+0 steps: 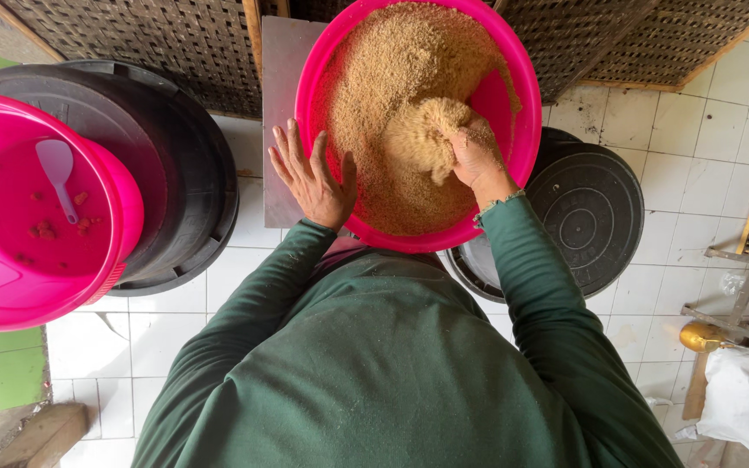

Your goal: The person mixes a large bowl of fine, granular food product by hand, repeatedly reaching into the bowl and turning the contents.

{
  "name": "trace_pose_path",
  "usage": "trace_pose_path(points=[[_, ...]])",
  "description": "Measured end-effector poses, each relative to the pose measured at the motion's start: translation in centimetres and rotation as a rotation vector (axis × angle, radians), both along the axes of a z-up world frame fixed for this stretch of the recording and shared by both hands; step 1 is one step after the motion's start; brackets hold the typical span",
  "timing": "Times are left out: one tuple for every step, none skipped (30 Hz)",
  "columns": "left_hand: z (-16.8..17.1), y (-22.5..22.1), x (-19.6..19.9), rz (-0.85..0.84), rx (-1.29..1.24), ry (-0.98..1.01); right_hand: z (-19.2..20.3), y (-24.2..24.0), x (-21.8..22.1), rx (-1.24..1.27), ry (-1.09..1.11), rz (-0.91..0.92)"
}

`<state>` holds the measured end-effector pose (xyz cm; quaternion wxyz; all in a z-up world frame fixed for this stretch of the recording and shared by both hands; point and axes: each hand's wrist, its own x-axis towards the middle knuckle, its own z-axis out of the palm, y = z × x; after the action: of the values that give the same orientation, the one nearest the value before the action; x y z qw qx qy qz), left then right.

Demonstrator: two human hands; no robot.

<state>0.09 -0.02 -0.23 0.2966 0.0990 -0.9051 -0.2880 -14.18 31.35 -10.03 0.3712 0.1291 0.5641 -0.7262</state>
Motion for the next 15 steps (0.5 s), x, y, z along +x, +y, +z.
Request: trace_pose_path(points=[[-0.1,0.0,0.0,-0.001,0.002,0.0,0.6,-1.0,-0.1,-0.027,0.028,-0.029],[-0.1,0.0,0.0,-0.003,0.004,-0.001,1.4,-1.9,-0.1,-0.055,0.056,-0.058],[-0.1,-0.1,0.0,-0.009,-0.006,0.009,2.6,-2.4,0.1,-0.037,0.02,-0.042],[-0.1,-0.1,0.0,-0.017,-0.015,0.019,3.9,-2.8,0.2,-0.018,-0.016,-0.027],[-0.1,-0.1,-0.1,-0.024,-0.024,0.029,5.1,-3.2,0.4,0.001,-0.053,-0.011],[0.0,-0.1,0.0,-0.026,-0.028,0.02,5.9,-3.5,0.8,0.004,0.017,0.023],[0.1,-0.1,0.0,-0.029,-0.033,0.012,6.4,-3.7,1.2,0.007,0.086,0.058],[0.2,-0.1,-0.1,-0.033,-0.037,0.004,6.6,-3.6,1.3,0.012,0.157,0.09],[0.3,-0.1,-0.1,-0.033,-0.042,0.007,6.3,-3.4,1.5,0.053,0.193,0.104],[0.4,-0.1,-0.1,-0.033,-0.045,0.01,5.8,-3.2,1.6,0.094,0.229,0.117],[0.5,-0.2,-0.2,-0.033,-0.049,0.013,5.3,-2.9,1.7,0.136,0.265,0.131],[0.5,-0.2,-0.3,-0.029,-0.051,0.013,5.0,-2.5,1.6,0.115,0.284,0.18],[0.6,-0.3,-0.7,-0.025,-0.052,0.013,5.1,-2.1,1.5,0.129,0.296,0.208],[0.5,-0.4,-0.9,-0.02,-0.056,0.012,5.5,-1.7,1.5,0.161,0.302,0.243],[0.5,-0.5,-1.1,-0.024,-0.065,0.007,6.4,-1.3,1.4,0.202,0.304,0.278]])
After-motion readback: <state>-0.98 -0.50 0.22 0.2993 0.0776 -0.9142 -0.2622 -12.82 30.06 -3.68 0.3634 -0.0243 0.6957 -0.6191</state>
